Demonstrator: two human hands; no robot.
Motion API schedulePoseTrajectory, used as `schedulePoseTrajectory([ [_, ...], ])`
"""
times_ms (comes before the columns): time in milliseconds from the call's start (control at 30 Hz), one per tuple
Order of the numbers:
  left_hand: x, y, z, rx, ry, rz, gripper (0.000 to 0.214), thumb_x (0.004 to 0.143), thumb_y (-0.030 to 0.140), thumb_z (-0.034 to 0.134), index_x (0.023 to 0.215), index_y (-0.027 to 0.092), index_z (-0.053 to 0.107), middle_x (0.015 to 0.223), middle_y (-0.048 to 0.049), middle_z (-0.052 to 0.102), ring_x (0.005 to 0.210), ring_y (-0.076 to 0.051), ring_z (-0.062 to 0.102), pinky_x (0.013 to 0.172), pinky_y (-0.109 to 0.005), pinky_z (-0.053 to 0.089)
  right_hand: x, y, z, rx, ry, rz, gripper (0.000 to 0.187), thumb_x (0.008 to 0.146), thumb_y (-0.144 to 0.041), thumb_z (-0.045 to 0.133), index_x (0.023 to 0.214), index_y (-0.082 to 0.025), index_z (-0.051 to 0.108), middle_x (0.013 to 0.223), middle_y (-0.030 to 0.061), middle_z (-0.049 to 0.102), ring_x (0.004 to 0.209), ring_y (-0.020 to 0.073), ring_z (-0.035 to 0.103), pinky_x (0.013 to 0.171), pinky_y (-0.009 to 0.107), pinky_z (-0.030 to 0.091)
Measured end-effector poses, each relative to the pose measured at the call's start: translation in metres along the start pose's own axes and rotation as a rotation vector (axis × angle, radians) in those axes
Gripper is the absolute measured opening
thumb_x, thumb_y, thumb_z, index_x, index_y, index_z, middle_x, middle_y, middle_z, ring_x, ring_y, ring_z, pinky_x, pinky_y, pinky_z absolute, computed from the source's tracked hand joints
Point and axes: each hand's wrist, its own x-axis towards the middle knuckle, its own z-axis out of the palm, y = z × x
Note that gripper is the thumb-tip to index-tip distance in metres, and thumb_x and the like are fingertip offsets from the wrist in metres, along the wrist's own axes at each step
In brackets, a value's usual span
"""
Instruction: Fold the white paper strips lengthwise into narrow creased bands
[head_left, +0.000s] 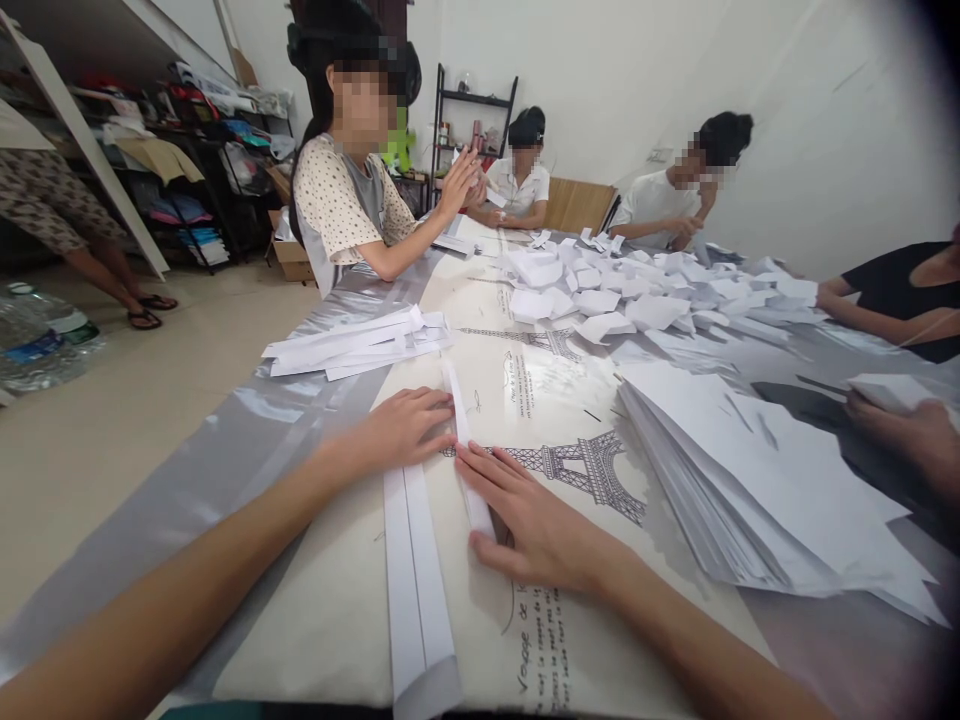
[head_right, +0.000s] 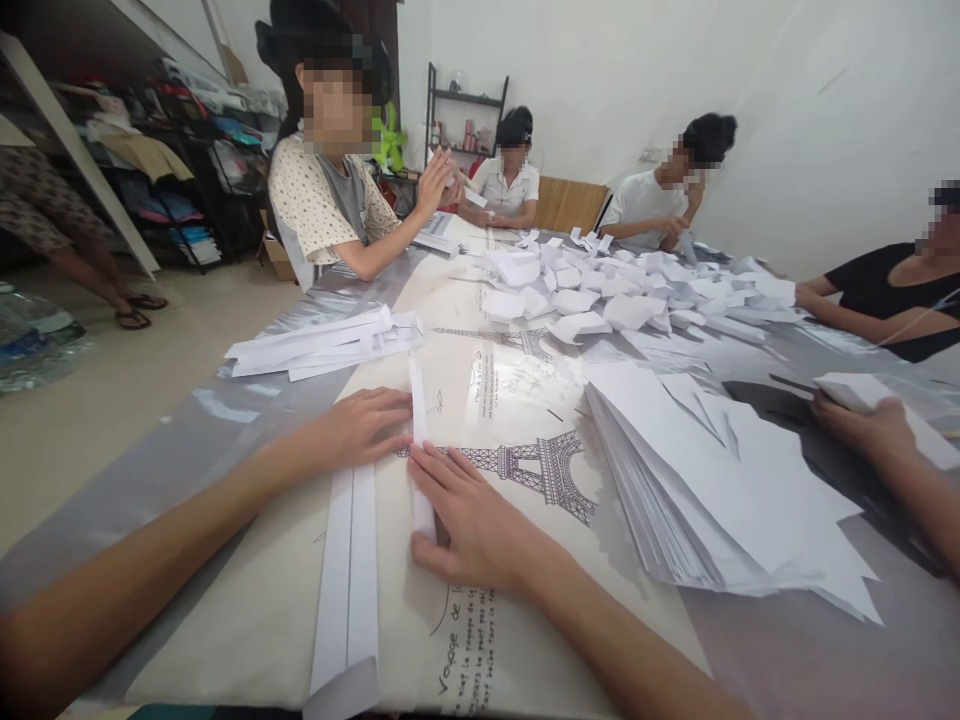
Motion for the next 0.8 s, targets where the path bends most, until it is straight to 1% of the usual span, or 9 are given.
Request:
schedulePoseTrajectory([
  [67,-0.001,-0.001,0.001,0.004,-0.001,0.007,0.037,0.106,0.046,0.045,0.123,0.022,0.067,0.141,-0.01,0.06,0.126,-0.028,0.058,0.107,-0.044,0.043,-0.001,0.001,0.0,0.003,0.005,-0.002,0.076,0.095,-0.029,0.056,0.163,-0.014,0.025,0.169,0.0098,0.019,0.158,0.0264,0.016,0.13,0.05,0.016],
  [167,-0.001,-0.002,0.005,0.03,0.042,0.002,0.037,0.107,0.044,0.043,0.12,0.02,0.068,0.136,-0.0108,0.063,0.122,-0.027,0.061,0.106,-0.043,0.045,-0.003,0.004,-0.002,0.032,0.004,0.013,0.077,0.094,-0.025,0.056,0.163,-0.014,0.024,0.17,0.0092,0.019,0.158,0.0262,0.016,0.13,0.052,0.018],
  [267,0.0,-0.001,0.009,0.054,0.1,0.0,0.037,0.108,0.038,0.039,0.112,0.018,0.07,0.126,-0.0112,0.066,0.112,-0.025,0.064,0.1,-0.041,0.049,-0.005,0.009,-0.006,0.063,-0.007,0.048,0.08,0.09,-0.021,0.056,0.163,-0.015,0.023,0.169,0.0088,0.022,0.157,0.0266,0.017,0.129,0.052,0.021],
  [400,0.003,-0.003,0.008,0.14,0.125,0.037,0.036,0.108,0.03,0.038,0.099,0.018,0.071,0.106,-0.01,0.068,0.098,-0.023,0.065,0.094,-0.04,0.05,-0.006,0.013,-0.009,0.08,0.01,0.067,0.077,0.089,-0.019,0.055,0.161,-0.015,0.03,0.167,0.0087,0.029,0.156,0.026,0.023,0.129,0.05,0.022],
  [467,0.003,-0.003,0.006,0.16,0.144,0.043,0.035,0.107,0.026,0.039,0.092,0.018,0.07,0.094,-0.0082,0.067,0.09,-0.022,0.064,0.092,-0.04,0.049,-0.006,0.013,-0.008,0.082,0.023,0.09,0.075,0.09,-0.019,0.054,0.161,-0.016,0.031,0.168,0.008,0.029,0.156,0.0257,0.024,0.129,0.05,0.023],
  [500,0.003,-0.004,0.006,0.148,0.163,0.038,0.033,0.106,0.023,0.039,0.092,0.018,0.07,0.092,-0.0075,0.066,0.089,-0.022,0.063,0.091,-0.039,0.049,-0.006,0.012,-0.008,0.085,0.025,0.11,0.074,0.09,-0.02,0.053,0.161,-0.017,0.031,0.168,0.0074,0.028,0.156,0.0258,0.024,0.128,0.05,0.025],
  [633,0.002,0.0,0.01,0.064,0.249,-0.02,0.03,0.101,0.015,0.041,0.106,0.02,0.07,0.096,-0.0068,0.066,0.092,-0.022,0.063,0.093,-0.04,0.049,-0.006,0.011,-0.008,0.112,0.034,0.188,0.069,0.093,-0.023,0.051,0.16,-0.021,0.033,0.17,0.0055,0.023,0.156,0.0278,0.024,0.123,0.053,0.036],
  [700,0.002,0.004,0.012,0.046,0.235,-0.047,0.026,0.101,0.018,0.045,0.108,0.021,0.071,0.103,-0.0077,0.065,0.096,-0.023,0.063,0.092,-0.041,0.051,-0.006,0.012,-0.007,0.111,0.051,0.207,0.067,0.093,-0.023,0.05,0.159,-0.021,0.035,0.17,0.0066,0.022,0.156,0.0285,0.023,0.123,0.054,0.036],
  [800,0.002,0.01,0.013,0.041,0.185,-0.063,0.024,0.103,0.026,0.048,0.107,0.02,0.071,0.11,-0.0091,0.066,0.105,-0.025,0.063,0.094,-0.042,0.052,-0.004,0.013,-0.005,0.114,0.054,0.221,0.066,0.092,-0.021,0.05,0.157,-0.019,0.039,0.169,0.0092,0.026,0.157,0.0284,0.02,0.124,0.055,0.033],
])
